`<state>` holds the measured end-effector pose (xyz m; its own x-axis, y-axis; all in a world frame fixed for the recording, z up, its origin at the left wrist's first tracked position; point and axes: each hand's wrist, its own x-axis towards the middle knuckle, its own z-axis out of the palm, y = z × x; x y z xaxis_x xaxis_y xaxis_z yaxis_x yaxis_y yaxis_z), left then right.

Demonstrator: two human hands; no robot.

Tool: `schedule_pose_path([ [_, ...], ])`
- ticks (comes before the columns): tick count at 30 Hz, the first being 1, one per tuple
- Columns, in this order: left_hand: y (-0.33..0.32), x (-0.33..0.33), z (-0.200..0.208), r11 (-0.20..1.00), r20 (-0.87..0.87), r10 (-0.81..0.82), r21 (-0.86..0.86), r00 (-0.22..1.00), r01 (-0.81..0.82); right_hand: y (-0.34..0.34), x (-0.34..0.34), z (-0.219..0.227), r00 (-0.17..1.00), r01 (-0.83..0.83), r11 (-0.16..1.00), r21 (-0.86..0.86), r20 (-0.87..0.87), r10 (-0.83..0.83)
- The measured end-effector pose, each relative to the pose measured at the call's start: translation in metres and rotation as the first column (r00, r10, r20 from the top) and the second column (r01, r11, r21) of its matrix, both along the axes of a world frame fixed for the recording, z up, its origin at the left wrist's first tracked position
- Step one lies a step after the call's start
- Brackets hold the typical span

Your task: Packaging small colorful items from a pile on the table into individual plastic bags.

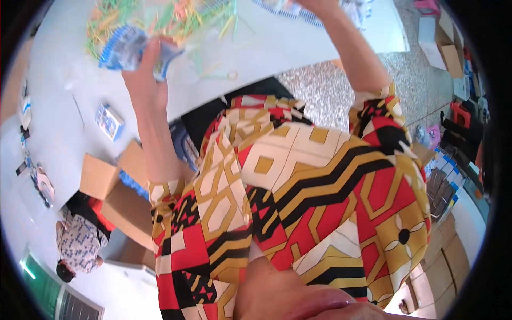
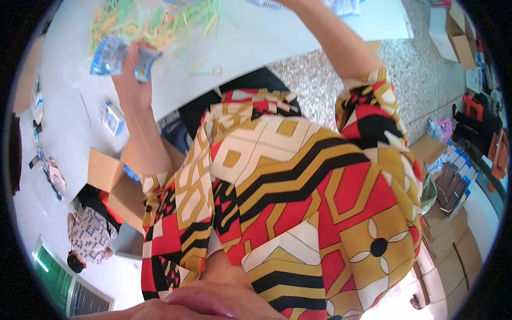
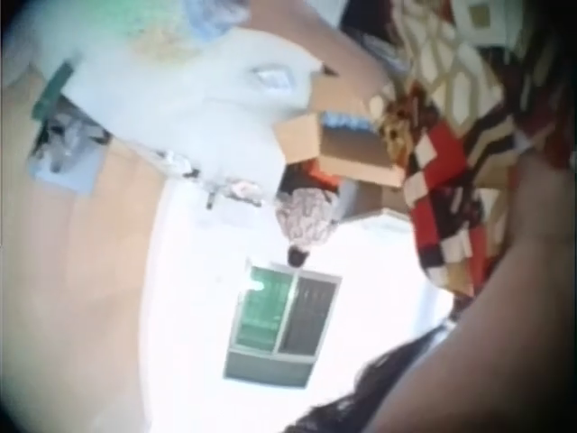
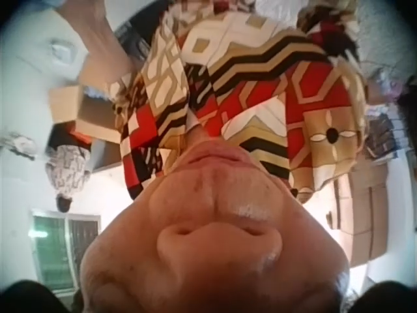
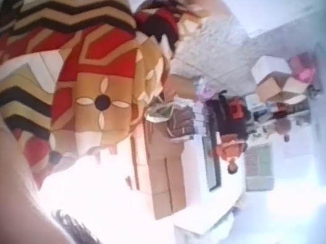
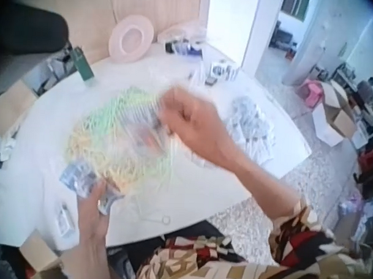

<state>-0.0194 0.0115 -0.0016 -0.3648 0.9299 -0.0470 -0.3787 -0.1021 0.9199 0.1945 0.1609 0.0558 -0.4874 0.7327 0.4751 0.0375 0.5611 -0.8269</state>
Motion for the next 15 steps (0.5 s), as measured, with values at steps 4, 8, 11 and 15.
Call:
schedule_pose_path([
  [4,-0.005,-0.003,0.007,0.998,0.002,0.037,-0.054,0.999,-0.037,0.016,0.039,-0.028,0.993,0.007,0.998,-0.055,-0.121,-0.013],
  [8,-0.012,-0.004,0.012,0.997,0.005,0.071,-0.037,0.997,-0.071,0.036,0.074,-0.051,0.933,0.339,0.863,-0.374,0.018,-0.359],
  [11,-0.005,0.006,0.019,0.998,0.080,0.037,-0.047,0.996,-0.033,0.040,0.087,-0.078,0.953,0.292,0.875,-0.385,0.033,-0.303],
  [15,-0.001,0.011,0.017,0.998,0.072,-0.032,-0.049,0.997,0.035,0.041,0.077,-0.105,0.933,0.358,0.878,-0.317,0.157,-0.324],
])
